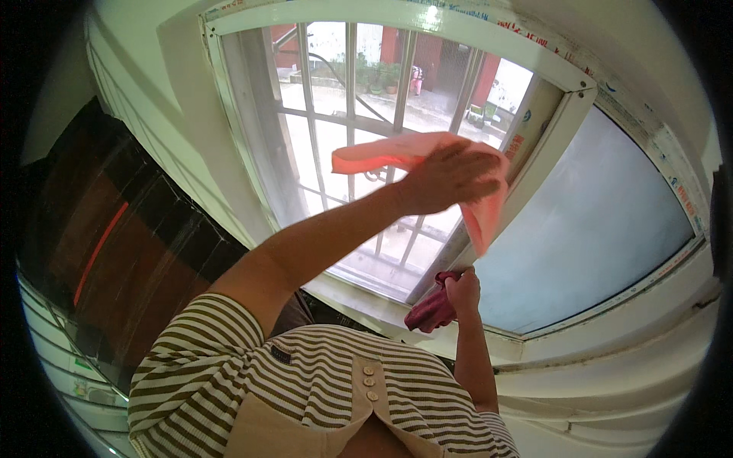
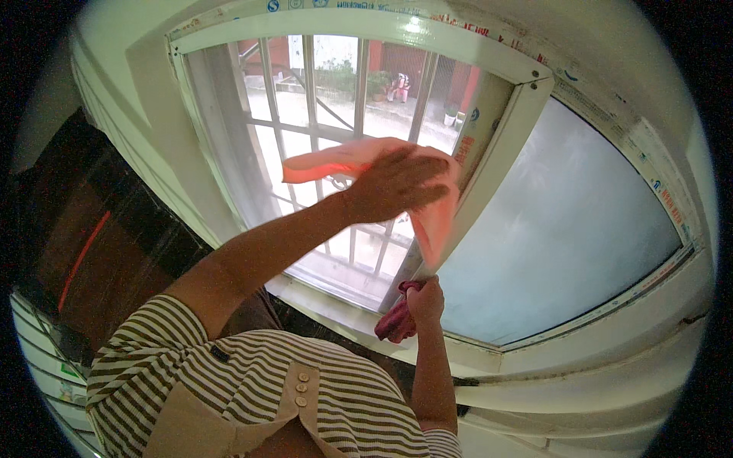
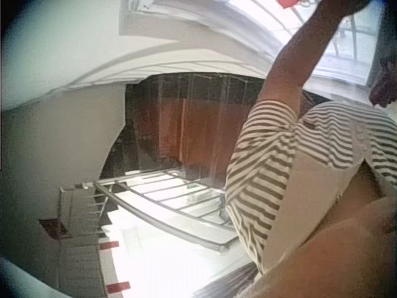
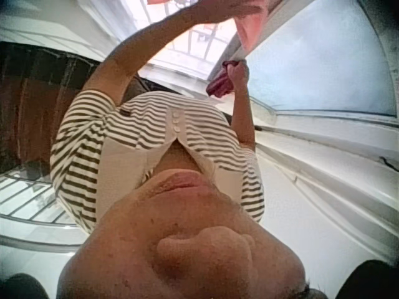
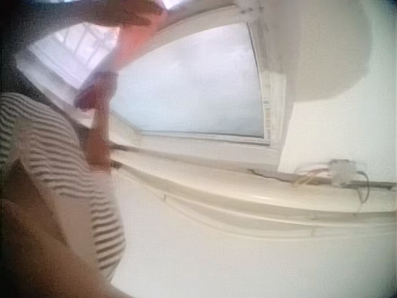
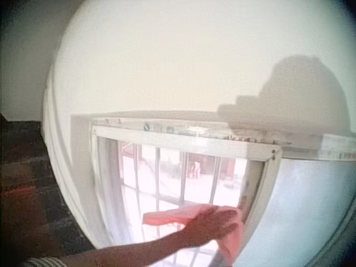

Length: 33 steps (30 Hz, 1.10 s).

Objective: The person wipes the window frame and glass panes using two cloths, one pink and one maroon. They clean the upper frame, side edges, and glass surfaces in a repetitive wiping motion.

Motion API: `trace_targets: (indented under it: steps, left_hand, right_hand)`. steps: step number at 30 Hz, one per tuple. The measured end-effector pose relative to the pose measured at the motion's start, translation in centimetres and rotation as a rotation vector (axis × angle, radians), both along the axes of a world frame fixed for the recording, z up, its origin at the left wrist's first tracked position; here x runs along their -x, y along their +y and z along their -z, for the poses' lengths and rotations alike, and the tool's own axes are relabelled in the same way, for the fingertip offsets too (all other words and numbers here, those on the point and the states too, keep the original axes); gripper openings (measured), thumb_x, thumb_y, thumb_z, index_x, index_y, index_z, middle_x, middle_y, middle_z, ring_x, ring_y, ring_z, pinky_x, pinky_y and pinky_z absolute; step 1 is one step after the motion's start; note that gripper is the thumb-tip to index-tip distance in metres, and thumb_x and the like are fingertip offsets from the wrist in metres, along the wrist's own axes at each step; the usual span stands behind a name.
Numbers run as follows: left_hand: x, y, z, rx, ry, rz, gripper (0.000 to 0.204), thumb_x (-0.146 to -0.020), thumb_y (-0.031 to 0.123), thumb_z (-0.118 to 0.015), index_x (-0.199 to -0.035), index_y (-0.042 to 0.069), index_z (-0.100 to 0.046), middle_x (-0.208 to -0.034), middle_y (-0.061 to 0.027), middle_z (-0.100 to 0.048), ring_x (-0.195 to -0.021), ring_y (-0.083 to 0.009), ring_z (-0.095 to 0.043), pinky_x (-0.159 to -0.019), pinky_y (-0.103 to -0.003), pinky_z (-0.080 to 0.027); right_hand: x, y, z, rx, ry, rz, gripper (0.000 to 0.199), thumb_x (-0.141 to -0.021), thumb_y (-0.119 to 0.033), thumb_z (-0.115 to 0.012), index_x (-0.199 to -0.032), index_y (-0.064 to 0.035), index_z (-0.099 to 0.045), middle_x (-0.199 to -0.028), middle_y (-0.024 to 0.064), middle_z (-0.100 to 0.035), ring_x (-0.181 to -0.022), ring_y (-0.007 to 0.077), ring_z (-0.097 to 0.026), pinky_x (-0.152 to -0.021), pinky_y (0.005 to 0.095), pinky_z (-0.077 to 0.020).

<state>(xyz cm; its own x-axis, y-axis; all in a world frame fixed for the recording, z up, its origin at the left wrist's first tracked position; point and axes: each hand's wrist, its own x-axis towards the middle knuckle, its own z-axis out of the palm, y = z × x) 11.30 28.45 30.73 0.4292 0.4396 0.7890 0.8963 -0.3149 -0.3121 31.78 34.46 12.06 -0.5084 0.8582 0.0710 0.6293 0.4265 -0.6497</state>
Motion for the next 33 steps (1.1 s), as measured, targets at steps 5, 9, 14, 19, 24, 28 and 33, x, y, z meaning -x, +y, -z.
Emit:
trace_targets:
  steps: [5, 9, 14, 19, 24, 28, 33]
  left_hand:
    - [7.4, -3.7, 0.5, -0.119, 0.007, -0.172, 0.055, -0.076, 0.016, -0.071, -0.129, 0.021, -0.055, -0.142, -0.0078, -0.046, -0.129, -0.0283, -0.045, -0.106, -0.049, -0.033]
    - [14.2, -8.4, 0.6, -0.27, -0.125, -0.34, 0.043, -0.082, 0.012, -0.064, -0.123, 0.014, -0.055, -0.134, -0.0101, -0.051, -0.122, -0.0314, -0.05, -0.101, -0.048, -0.036]
    - [19.1, -13.6, 1.8, -0.638, -0.489, -0.391, 0.041, -0.078, 0.009, -0.06, -0.117, -0.002, -0.052, -0.11, -0.0165, -0.053, -0.108, -0.0334, -0.052, -0.094, -0.041, -0.042]
    - [18.5, -10.7, 3.3, -1.055, -1.049, -0.279, 0.057, -0.082, 0.002, -0.054, -0.134, -0.003, -0.032, -0.122, -0.0174, -0.042, -0.111, -0.0293, -0.049, -0.099, -0.039, -0.04]
    - [9.6, -3.2, 5.1, -0.898, -1.084, -0.097, 0.055, -0.08, -0.002, -0.049, -0.133, -0.001, -0.036, -0.127, -0.0167, -0.043, -0.121, -0.0315, -0.044, -0.103, -0.04, -0.034]
    - [-0.7, -0.4, 7.8, -0.342, -0.686, -0.275, 0.062, -0.076, 0.0, -0.055, -0.135, 0.007, -0.039, -0.135, -0.0206, -0.039, -0.13, -0.0389, -0.037, -0.109, -0.056, -0.024]
    - [-6.5, 0.2, 9.4, -0.002, -0.256, -0.081, 0.05, -0.077, 0.019, -0.068, -0.125, 0.028, -0.056, -0.146, -0.0153, -0.035, -0.134, -0.0326, -0.038, -0.109, -0.063, -0.022]
  right_hand:
    - [-0.1, 0.3, 0.7, -0.029, 0.015, 0.004, 0.04, -0.072, -0.016, -0.067, -0.105, 0.0031, -0.055, -0.095, 0.025, -0.066, -0.089, 0.0426, -0.064, -0.08, 0.0484, -0.0518]
    - [0.2, 0.5, 0.8, -0.033, 0.027, 0.009, 0.04, -0.072, -0.017, -0.067, -0.105, 0.0024, -0.055, -0.095, 0.0243, -0.066, -0.089, 0.0424, -0.064, -0.08, 0.0485, -0.0522]
    - [0.3, 0.1, 0.7, -0.042, 0.009, 0.044, 0.038, -0.072, -0.016, -0.066, -0.104, 0.0012, -0.056, -0.096, 0.0235, -0.066, -0.09, 0.0415, -0.064, -0.081, 0.0483, -0.0523]
    - [0.6, -0.1, 0.6, -0.023, 0.0, 0.074, 0.037, -0.072, -0.016, -0.066, -0.104, 0.0003, -0.056, -0.095, 0.0231, -0.066, -0.09, 0.0414, -0.064, -0.081, 0.0485, -0.0521]
    - [0.9, 0.2, 0.8, -0.058, -0.017, 0.037, 0.037, -0.073, -0.018, -0.067, -0.103, 0.0006, -0.056, -0.094, 0.0225, -0.066, -0.089, 0.0413, -0.065, -0.08, 0.0484, -0.0521]
    - [0.8, 0.5, 1.1, -0.016, 0.015, 0.028, 0.039, -0.072, -0.019, -0.068, -0.103, 0.0006, -0.055, -0.094, 0.0224, -0.066, -0.089, 0.0412, -0.065, -0.079, 0.0482, -0.052]
    - [0.5, 0.8, 1.8, -0.046, -0.019, 0.011, 0.038, -0.072, -0.02, -0.067, -0.102, 0.0006, -0.054, -0.094, 0.022, -0.066, -0.088, 0.0417, -0.065, -0.079, 0.0484, -0.0517]
